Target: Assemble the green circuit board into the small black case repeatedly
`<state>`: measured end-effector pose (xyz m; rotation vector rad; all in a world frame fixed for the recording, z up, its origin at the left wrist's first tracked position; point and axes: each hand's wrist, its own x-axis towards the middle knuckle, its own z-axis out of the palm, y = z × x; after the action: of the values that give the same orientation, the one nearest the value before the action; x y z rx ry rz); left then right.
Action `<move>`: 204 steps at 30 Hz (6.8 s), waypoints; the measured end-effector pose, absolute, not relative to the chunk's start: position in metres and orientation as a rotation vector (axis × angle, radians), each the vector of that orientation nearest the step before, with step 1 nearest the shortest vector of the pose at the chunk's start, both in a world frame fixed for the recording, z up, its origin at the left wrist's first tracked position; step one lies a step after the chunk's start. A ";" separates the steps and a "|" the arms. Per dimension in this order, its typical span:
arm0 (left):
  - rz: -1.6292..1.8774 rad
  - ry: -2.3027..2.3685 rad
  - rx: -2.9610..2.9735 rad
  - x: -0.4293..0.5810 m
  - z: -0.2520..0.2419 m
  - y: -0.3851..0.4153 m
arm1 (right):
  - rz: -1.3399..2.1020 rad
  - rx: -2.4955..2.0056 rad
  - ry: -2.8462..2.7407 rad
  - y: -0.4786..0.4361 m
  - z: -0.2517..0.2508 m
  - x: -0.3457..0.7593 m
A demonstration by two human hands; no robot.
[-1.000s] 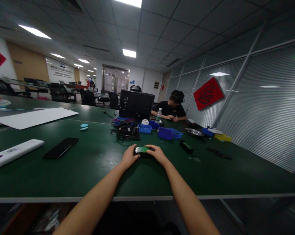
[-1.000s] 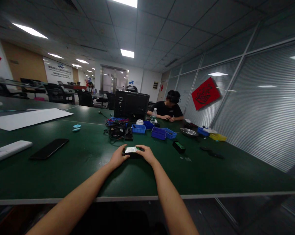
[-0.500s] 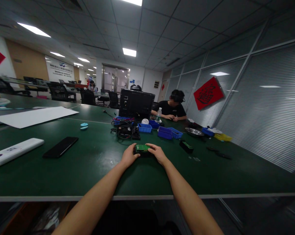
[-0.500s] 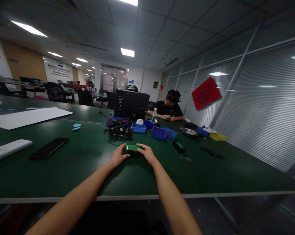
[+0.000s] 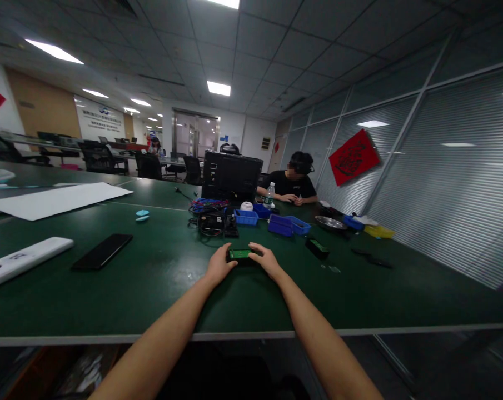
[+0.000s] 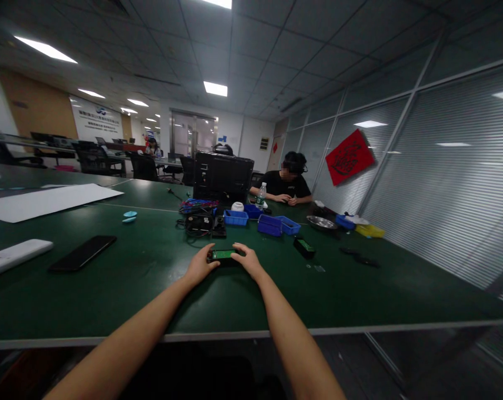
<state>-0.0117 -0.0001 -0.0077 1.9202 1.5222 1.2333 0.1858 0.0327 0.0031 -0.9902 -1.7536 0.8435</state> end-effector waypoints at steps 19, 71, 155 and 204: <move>1.161 1.568 1.935 -0.015 -0.009 0.001 | 0.104 -1.876 -1.514 0.050 0.005 0.244; 1.125 1.575 2.015 -0.014 -0.010 0.001 | 0.375 -1.492 -1.624 0.044 -0.001 0.200; 1.202 2.434 1.524 -0.125 0.015 -0.007 | 0.351 -1.728 -1.469 0.065 -0.008 0.205; 1.064 1.605 1.936 -0.037 -0.005 -0.003 | 0.123 -2.007 -1.620 0.046 0.008 0.176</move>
<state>-0.0372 -0.0034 -0.0050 1.9364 1.6049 1.0644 0.1755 0.0463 0.0083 -2.0068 -1.6201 0.1232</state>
